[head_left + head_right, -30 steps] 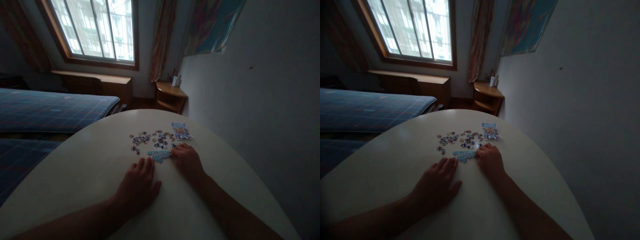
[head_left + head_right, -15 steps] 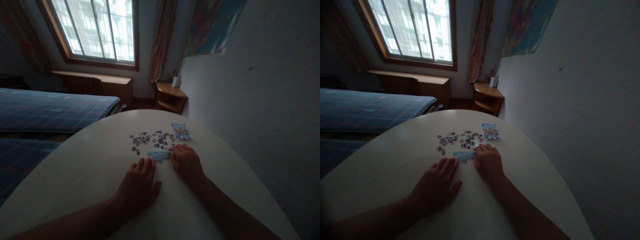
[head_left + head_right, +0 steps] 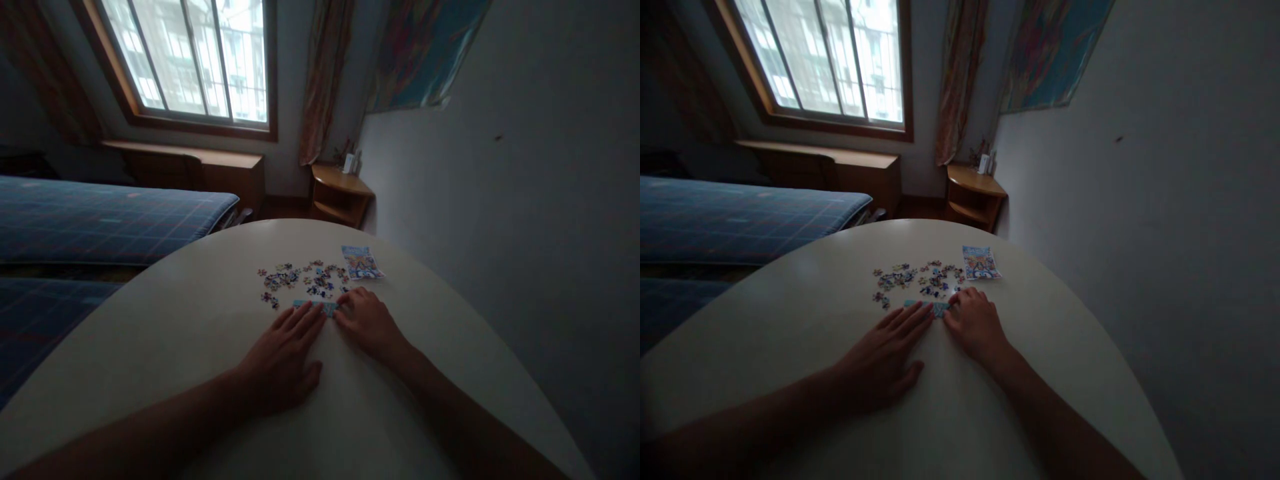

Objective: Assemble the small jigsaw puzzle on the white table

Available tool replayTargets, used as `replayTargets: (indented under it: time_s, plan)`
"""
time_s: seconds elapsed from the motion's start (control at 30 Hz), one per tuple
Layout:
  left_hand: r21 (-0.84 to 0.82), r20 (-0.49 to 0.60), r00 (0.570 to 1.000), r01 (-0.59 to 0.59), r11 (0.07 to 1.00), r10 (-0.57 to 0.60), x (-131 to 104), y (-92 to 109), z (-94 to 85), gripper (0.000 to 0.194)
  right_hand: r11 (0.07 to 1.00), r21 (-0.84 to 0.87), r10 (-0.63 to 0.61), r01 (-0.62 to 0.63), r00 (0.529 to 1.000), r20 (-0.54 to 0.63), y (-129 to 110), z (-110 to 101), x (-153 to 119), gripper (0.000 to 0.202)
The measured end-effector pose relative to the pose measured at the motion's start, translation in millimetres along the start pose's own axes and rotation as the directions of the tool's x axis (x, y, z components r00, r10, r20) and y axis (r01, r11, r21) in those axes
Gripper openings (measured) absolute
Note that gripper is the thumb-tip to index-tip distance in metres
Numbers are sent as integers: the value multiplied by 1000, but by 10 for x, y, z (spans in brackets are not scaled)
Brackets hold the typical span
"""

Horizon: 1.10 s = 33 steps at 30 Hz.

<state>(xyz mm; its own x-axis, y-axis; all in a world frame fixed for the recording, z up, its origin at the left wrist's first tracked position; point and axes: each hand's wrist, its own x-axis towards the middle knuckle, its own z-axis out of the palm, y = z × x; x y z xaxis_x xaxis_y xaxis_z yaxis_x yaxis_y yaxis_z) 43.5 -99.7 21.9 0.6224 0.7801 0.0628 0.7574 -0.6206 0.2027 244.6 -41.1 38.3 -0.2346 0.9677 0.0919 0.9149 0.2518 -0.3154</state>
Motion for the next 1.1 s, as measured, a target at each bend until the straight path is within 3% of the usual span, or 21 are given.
replayTargets:
  time_s: [0.33,0.5,0.93,1.1]
  plan:
    - [-54,-5,999,-42,998,42,11,-60,42,72,981,177,77,-80,997,24,23,-20,59,15]
    - [-44,11,999,-46,998,46,22,-57,9,72,970,237,51,-53,999,13,75,7,67,18]
    - [-45,21,999,-26,999,27,32,-58,8,75,984,177,-12,16,1000,-20,54,-24,41,18]
    - [-47,10,1000,-15,999,15,47,-51,-11,74,979,164,-116,122,992,-46,18,30,1,26]
